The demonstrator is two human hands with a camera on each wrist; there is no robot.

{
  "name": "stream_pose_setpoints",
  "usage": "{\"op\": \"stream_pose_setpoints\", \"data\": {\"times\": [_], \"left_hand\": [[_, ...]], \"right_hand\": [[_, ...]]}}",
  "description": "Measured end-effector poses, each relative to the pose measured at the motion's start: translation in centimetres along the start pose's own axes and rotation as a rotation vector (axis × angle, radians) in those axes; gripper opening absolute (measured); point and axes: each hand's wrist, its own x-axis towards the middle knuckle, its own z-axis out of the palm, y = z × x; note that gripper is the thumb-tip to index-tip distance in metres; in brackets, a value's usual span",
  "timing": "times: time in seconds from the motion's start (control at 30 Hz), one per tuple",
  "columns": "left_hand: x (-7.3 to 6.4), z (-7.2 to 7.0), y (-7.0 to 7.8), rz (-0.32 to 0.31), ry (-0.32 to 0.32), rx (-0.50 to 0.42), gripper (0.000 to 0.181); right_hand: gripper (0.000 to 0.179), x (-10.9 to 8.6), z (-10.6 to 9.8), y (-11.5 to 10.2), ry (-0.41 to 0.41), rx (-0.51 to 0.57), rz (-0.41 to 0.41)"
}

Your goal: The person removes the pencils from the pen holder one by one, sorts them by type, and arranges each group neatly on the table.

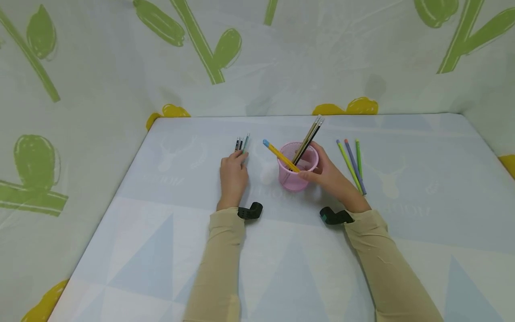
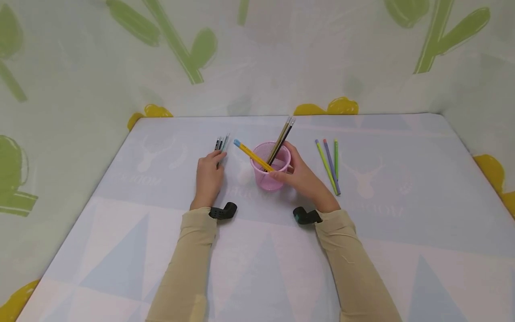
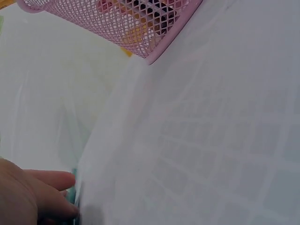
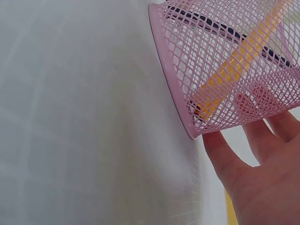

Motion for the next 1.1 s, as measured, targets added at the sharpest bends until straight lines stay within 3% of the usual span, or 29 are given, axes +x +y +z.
{"op": "stream_pose_setpoints", "data": {"times": [0.17,0.4,0.53,0.8,0.93,1.1], "left_hand": [[-0.3,0.1,0.3,0.020,-0.049,0.116,0.036],[-0.3,-0.1,0.4,0.024,-0.038,0.068,0.037],[-0.2,-0.3,0.4,0.025,-0.007,-0.009,0.030],[-0.1,-0.8,0.6,0.051,0.079,-0.267,0.024],[-0.3,-0.9,0.9,0.063,0.045,-0.377,0.024],[-0.5,-1.2,1.5,0.088,-0.045,-0.474,0.027]], "right_hand": [[0.080,-0.4,0.1,-0.8,-0.013,0.010,0.019],[0.079,-1.2,0.5,-3.1,-0.019,-0.004,0.030],[0.080,-1.1,0.5,-2.9,-0.015,-0.007,0.041],[0.080,-0.3,0.1,-0.6,-0.011,-0.024,0.015],[0.081,-0.4,0.2,-0.4,-0.006,-0.034,0.043],[0.079,-0.8,0.3,-1.5,-0.018,-0.008,0.025]]}}
